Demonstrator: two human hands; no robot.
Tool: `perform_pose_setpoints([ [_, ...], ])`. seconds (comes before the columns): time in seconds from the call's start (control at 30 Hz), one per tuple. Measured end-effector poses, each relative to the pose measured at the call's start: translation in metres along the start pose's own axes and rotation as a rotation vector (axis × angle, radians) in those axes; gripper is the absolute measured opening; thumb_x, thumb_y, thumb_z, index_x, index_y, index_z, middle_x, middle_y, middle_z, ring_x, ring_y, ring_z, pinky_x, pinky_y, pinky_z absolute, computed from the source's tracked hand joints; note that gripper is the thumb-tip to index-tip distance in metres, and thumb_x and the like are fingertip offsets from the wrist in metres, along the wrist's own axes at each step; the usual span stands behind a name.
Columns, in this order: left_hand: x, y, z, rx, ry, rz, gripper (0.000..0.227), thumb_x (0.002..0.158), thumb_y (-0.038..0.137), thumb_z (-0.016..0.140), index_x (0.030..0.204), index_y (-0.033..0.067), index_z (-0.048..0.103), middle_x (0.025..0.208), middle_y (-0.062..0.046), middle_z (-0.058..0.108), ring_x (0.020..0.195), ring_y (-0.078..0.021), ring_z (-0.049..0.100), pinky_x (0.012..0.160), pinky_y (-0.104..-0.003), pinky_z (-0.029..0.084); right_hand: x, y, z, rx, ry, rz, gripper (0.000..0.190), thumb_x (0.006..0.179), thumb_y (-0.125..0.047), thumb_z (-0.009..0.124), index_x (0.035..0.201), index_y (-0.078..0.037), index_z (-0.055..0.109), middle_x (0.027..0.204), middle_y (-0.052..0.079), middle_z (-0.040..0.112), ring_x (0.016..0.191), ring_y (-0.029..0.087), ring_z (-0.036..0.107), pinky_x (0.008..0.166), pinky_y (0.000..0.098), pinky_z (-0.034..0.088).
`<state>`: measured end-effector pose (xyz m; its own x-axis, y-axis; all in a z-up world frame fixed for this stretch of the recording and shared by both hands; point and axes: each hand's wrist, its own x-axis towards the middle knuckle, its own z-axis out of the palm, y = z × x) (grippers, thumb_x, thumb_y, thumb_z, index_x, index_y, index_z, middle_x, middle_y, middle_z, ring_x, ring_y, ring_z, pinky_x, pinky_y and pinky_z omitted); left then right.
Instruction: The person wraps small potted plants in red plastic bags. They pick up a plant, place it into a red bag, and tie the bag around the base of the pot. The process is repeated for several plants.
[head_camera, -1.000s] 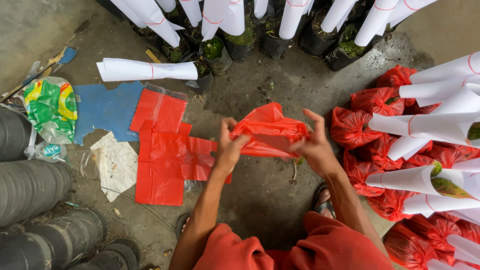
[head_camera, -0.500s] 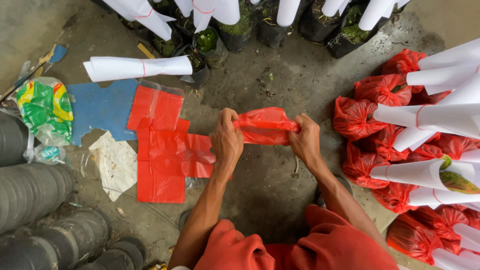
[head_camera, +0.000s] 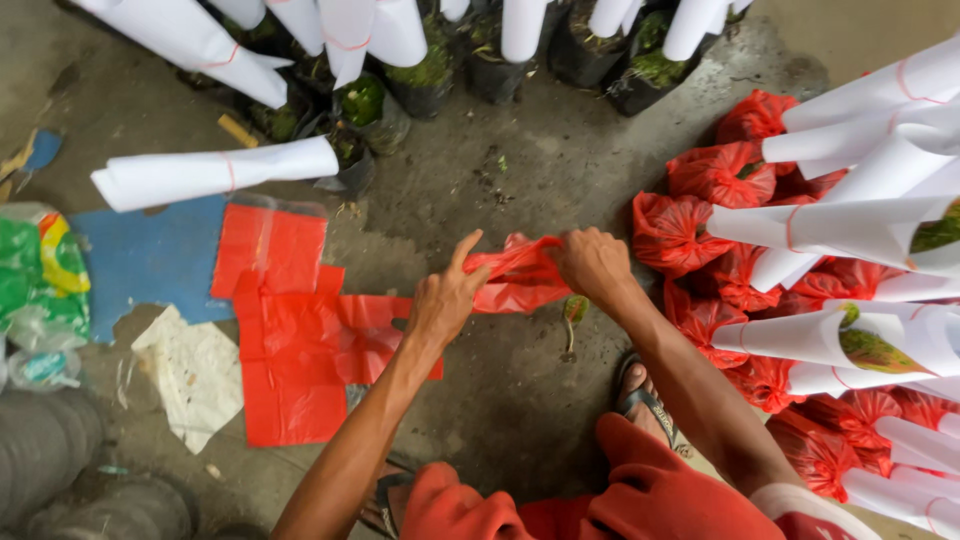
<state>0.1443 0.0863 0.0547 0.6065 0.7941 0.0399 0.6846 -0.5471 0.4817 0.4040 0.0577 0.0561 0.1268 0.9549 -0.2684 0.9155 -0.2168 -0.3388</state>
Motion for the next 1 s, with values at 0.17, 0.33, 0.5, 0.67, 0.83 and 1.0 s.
perform_pose_setpoints([
  [0.17,0.002,-0.007,0.008,-0.104,-0.037,-0.135,0.021,0.09,0.009,0.06,0.107,0.0153,0.071,0.155,-0.003,0.049,0.077,-0.043,0.071,0.069,-0.054,0.057,0.092,0.073,-0.011,1.215,0.234,0.117,0.057,0.093,-0.049,0.072,0.118,0.001,0.057,0.106,0.016,0.068,0.096,0.031,0.07,0.078,0.0432,0.062],
  [0.33,0.001,-0.001,0.007,-0.068,-0.015,-0.13,0.024,0.09,0.008,0.059,0.107,0.0194,0.072,0.154,-0.001,0.056,0.088,-0.0398,0.073,0.084,-0.05,0.058,0.189,0.155,-0.026,1.702,0.55,0.479,0.042,0.098,-0.028,0.059,0.121,0.006,0.052,0.102,0.012,0.057,0.09,0.03,0.067,0.084,0.0509,0.064],
  [0.5,0.006,0.009,-0.015,-0.049,-0.085,-0.295,0.058,0.082,0.024,0.069,0.136,0.0099,0.056,0.153,-0.002,0.047,0.097,-0.0427,0.069,0.086,-0.055,0.053,0.157,0.141,-0.015,1.647,0.487,0.282,0.023,0.099,-0.014,0.05,0.105,0.008,0.056,0.099,0.015,0.061,0.09,0.03,0.066,0.092,0.0486,0.062],
  [0.67,0.017,0.014,-0.034,-0.073,-0.146,-0.364,0.066,0.081,0.027,0.074,0.141,0.0113,0.05,0.157,0.0,0.042,0.104,-0.0434,0.067,0.088,-0.055,0.053,0.044,0.076,-0.047,1.784,0.23,0.165,0.018,0.099,-0.008,0.046,0.088,0.003,0.054,0.099,0.011,0.065,0.098,0.03,0.073,0.099,0.0472,0.058],
  [0.83,0.019,0.01,-0.033,-0.167,-0.08,-0.331,0.067,0.078,0.021,0.079,0.139,0.009,0.051,0.152,-0.002,0.048,0.109,-0.0432,0.065,0.088,-0.054,0.053,-0.019,0.035,-0.072,1.761,-0.212,0.132,0.007,0.101,-0.002,0.052,0.096,0.001,0.055,0.093,0.005,0.057,0.088,0.024,0.065,0.1,0.0527,0.057],
  [1.0,0.01,-0.007,-0.029,-0.403,-0.004,-0.197,0.064,0.085,0.016,0.072,0.145,0.0074,0.051,0.162,-0.001,0.046,0.124,-0.0382,0.064,0.097,-0.048,0.054,-0.027,0.011,-0.049,1.478,-0.538,0.319,0.023,0.093,-0.007,0.048,0.103,0.004,0.065,0.102,0.01,0.073,0.091,0.02,0.072,0.093,0.0447,0.059],
])
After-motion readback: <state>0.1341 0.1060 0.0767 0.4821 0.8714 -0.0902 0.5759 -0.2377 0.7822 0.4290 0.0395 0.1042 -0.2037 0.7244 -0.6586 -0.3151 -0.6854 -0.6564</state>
